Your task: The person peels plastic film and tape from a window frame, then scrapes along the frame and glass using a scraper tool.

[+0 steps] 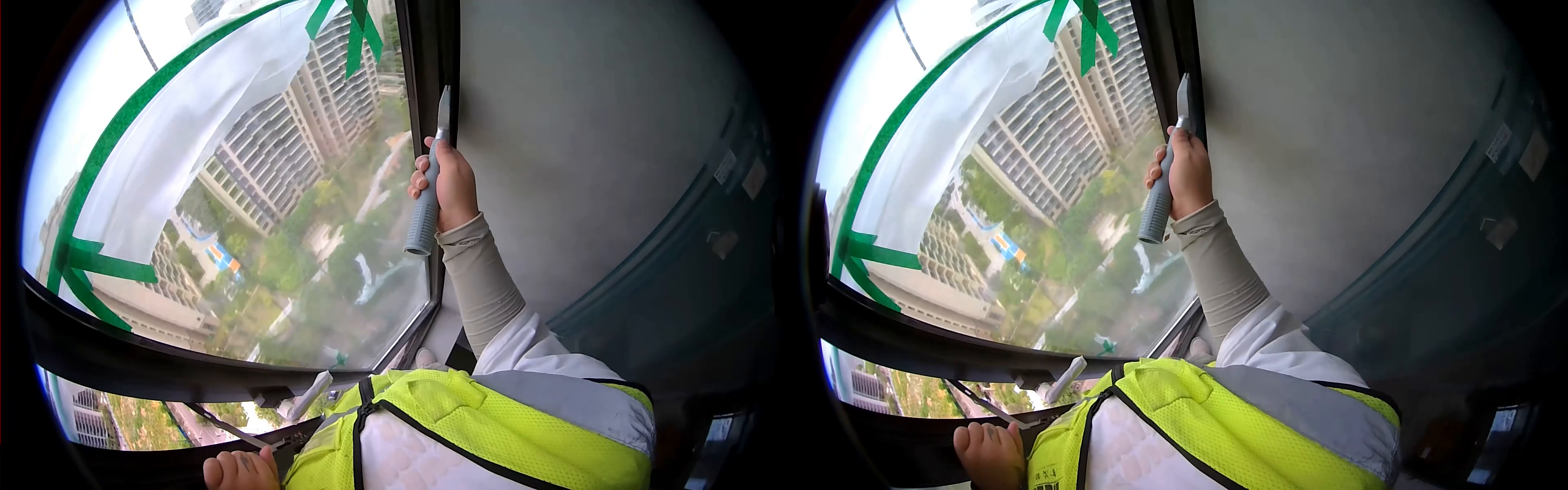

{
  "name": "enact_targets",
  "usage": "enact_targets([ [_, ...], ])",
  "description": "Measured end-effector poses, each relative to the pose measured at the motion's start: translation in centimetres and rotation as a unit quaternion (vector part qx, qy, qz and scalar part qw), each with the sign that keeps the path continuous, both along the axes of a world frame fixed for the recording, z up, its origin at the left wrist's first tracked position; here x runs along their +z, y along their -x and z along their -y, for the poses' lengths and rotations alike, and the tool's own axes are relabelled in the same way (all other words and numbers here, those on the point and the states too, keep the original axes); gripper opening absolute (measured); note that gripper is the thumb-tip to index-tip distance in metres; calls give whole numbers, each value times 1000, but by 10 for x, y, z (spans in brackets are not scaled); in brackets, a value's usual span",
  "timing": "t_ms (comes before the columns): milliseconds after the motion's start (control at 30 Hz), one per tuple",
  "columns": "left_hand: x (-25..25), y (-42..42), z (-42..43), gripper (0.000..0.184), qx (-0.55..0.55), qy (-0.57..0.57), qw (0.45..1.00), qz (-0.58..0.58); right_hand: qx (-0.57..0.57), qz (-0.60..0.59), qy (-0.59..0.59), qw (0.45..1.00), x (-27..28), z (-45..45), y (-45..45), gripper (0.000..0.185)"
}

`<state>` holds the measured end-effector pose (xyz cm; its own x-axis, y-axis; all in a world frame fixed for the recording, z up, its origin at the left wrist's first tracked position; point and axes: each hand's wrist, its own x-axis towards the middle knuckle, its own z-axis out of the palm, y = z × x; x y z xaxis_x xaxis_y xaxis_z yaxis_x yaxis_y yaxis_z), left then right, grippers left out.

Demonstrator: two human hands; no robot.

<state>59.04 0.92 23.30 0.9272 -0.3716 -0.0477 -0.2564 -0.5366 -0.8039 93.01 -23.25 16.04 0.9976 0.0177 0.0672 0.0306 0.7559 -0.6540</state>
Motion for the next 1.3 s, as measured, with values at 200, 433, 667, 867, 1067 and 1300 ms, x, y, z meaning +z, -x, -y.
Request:
enact_targets([
  [200, 3, -2, 3, 33, 25, 109, 993, 38, -4, -29, 6, 1000, 7, -1, -6, 30],
  [433, 4, 1, -17, 36, -49, -61, 997, -23, -25, 30, 15, 999, -30, -9, 28, 18],
  [667, 11, -13, 20, 45, -97, 0, 994, 41, 23, 262, 402, 877, -136, -93, 161, 27],
  [867, 7, -6, 25, 46, -122, -35, 991, 46, 109, 244, 277, 923, -158, -143, 221, 26],
  [1067, 7, 3, 24, 49, -145, -45, 986, 68, 36, 212, 280, 936, -159, -160, 228, 25],
  [1300, 1, 2, 19, 53, -135, -35, 987, 80, 35, 186, 269, 944, -158, -162, 230, 25],
])
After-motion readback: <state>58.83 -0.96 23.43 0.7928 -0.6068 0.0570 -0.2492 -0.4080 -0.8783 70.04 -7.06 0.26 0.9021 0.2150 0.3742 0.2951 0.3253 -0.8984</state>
